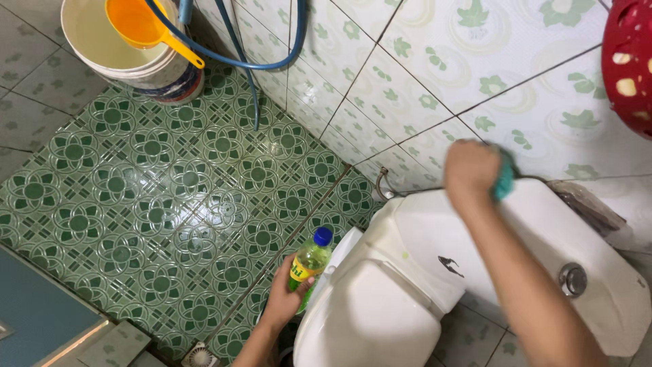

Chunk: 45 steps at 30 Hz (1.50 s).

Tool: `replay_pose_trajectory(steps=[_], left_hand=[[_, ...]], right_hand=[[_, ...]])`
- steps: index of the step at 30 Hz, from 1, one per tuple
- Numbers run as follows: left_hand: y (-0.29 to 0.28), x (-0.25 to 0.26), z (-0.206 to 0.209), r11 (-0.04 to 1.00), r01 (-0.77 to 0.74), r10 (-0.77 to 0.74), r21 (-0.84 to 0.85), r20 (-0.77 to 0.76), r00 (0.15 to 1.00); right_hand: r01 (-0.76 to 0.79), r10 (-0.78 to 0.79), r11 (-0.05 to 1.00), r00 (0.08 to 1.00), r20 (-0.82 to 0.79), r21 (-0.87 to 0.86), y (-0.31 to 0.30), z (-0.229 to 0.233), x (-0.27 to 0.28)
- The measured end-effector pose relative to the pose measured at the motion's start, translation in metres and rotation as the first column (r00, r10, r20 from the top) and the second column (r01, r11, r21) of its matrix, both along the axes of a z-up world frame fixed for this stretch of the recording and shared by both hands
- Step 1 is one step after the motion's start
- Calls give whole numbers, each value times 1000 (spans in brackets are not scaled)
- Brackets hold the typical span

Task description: The person cleans a toilet by applying liquid from a bottle and scrubbing with a sponge and brush, followed by rinsing with a hose.

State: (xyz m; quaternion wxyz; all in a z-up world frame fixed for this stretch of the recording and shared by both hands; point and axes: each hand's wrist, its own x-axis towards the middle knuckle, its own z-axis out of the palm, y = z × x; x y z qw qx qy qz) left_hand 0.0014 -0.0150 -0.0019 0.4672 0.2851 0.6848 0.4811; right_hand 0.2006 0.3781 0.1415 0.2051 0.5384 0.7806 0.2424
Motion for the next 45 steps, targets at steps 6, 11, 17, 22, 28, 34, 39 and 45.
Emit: replay_pose_trajectory(steps=[6, 11, 17, 22, 28, 34, 39, 45], left_hand=[[6, 2, -2, 999, -3, 3, -44, 9, 1000], [1, 0, -7, 999, 13, -16, -41, -62, 998], [-1, -4, -4, 995, 11, -14, -104, -26, 1000], [2, -1, -10, 995, -2, 0, -97, -19, 1000], [-4, 3, -32, 1000, -12, 11, -17, -31, 999], [-10, -5, -26, 989, -23, 23, -144, 1, 1000], [-9, -6, -18, 988, 4, -4, -155, -3, 1000], [-10, -3, -21, 993, 2, 2, -122, 31, 1000]], right_hand=[[-66, 56, 988, 996, -76, -143, -40, -64, -8], [-260, 258, 958, 966, -29, -119, -100, -140, -7], [-37, 38, 998, 999, 22, -55, 2, -97, 10], [-119, 118, 992, 993, 7, 38, -27, -130, 8], [-241, 246, 952, 969, 1, -189, -122, -203, -7], [-69, 67, 997, 996, -54, -44, -35, -174, 4], [-60, 43, 979, 995, -87, -197, -32, -210, 9], [-211, 223, 905, 975, -10, -368, -125, -240, -1]])
